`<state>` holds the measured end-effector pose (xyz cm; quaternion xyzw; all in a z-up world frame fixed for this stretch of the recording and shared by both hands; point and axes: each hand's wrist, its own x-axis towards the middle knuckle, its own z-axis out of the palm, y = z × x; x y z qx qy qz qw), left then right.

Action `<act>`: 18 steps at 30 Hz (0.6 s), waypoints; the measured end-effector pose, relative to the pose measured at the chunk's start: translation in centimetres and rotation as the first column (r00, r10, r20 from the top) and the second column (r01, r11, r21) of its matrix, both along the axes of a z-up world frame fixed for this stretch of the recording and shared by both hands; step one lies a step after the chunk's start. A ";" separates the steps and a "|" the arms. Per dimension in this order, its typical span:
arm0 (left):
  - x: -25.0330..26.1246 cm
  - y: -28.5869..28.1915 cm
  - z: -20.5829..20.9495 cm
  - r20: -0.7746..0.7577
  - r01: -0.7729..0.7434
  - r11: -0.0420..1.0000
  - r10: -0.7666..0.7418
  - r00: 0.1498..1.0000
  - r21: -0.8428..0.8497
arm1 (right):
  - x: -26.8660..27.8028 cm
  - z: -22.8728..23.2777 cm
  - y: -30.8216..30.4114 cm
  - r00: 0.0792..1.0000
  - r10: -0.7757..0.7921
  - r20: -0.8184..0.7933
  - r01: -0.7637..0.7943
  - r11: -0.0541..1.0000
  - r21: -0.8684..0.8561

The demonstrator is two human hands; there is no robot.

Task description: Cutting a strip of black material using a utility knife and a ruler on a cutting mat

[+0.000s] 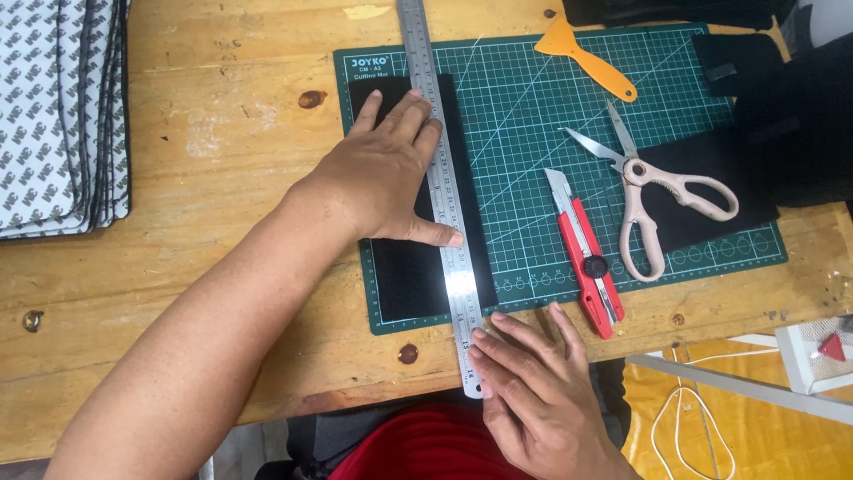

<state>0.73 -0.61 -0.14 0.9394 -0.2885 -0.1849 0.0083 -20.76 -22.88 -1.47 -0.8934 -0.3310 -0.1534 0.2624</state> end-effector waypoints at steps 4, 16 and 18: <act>0.1 0.0 -0.2 0.011 0.002 1.000 -0.002 1.000 0.004 | 0.1 -0.3 0.0 1.000 0.000 0.019 0.000 1.000 0.005; 0.3 0.0 -0.5 0.017 0.018 0.999 -0.019 1.000 0.032 | 0.4 -0.2 0.2 1.000 -0.001 0.005 0.001 1.000 0.029; 0.3 0.0 -0.4 0.012 0.010 1.000 -0.010 1.000 0.007 | 0.5 -0.1 0.2 1.000 -0.003 -0.003 0.003 0.999 0.050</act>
